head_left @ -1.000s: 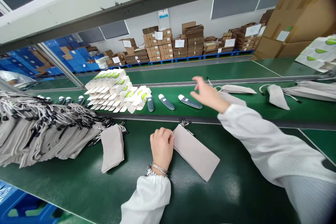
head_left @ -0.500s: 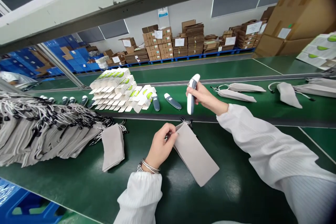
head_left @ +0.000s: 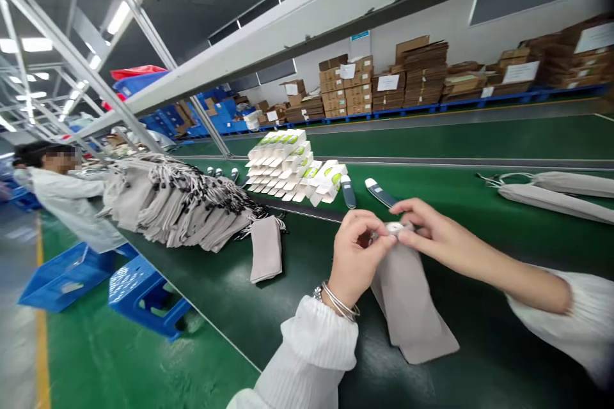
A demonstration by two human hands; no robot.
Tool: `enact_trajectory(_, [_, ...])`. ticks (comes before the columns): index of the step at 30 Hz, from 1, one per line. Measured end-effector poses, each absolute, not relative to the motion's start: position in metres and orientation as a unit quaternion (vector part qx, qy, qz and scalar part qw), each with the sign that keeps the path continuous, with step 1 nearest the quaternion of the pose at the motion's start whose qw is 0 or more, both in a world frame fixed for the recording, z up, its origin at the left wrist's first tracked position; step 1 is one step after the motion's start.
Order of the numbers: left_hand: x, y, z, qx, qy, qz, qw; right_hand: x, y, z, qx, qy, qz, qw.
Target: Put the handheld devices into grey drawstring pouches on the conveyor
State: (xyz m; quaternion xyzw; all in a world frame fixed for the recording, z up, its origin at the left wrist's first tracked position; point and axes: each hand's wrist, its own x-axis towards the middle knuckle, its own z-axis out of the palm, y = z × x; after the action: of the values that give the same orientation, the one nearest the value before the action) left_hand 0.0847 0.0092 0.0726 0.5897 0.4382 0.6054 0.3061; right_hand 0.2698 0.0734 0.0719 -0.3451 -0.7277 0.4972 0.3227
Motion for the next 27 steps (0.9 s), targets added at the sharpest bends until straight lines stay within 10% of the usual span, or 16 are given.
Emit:
enact_trajectory(6, [0.071,0.009,0.07,0.496,0.458,0.615,0.408,0.328,0.047,0.106,-0.392,-0.495,0.657,0.412])
enact_trajectory(13, [0.05,0.022,0.017,0.649,0.638,0.385,0.151,0.334,0.084,0.131,-0.345,-0.51,0.366,0.698])
enact_trajectory(21, [0.048,0.026,0.002,0.664,0.686,0.255,0.152,0.273,0.196,0.045,-0.584,-0.768,0.154,0.21])
enact_trajectory(27, [0.05,0.026,0.011,0.741,0.624,0.243,0.053,0.275,0.235,0.013,-0.621,-0.724,0.251,0.165])
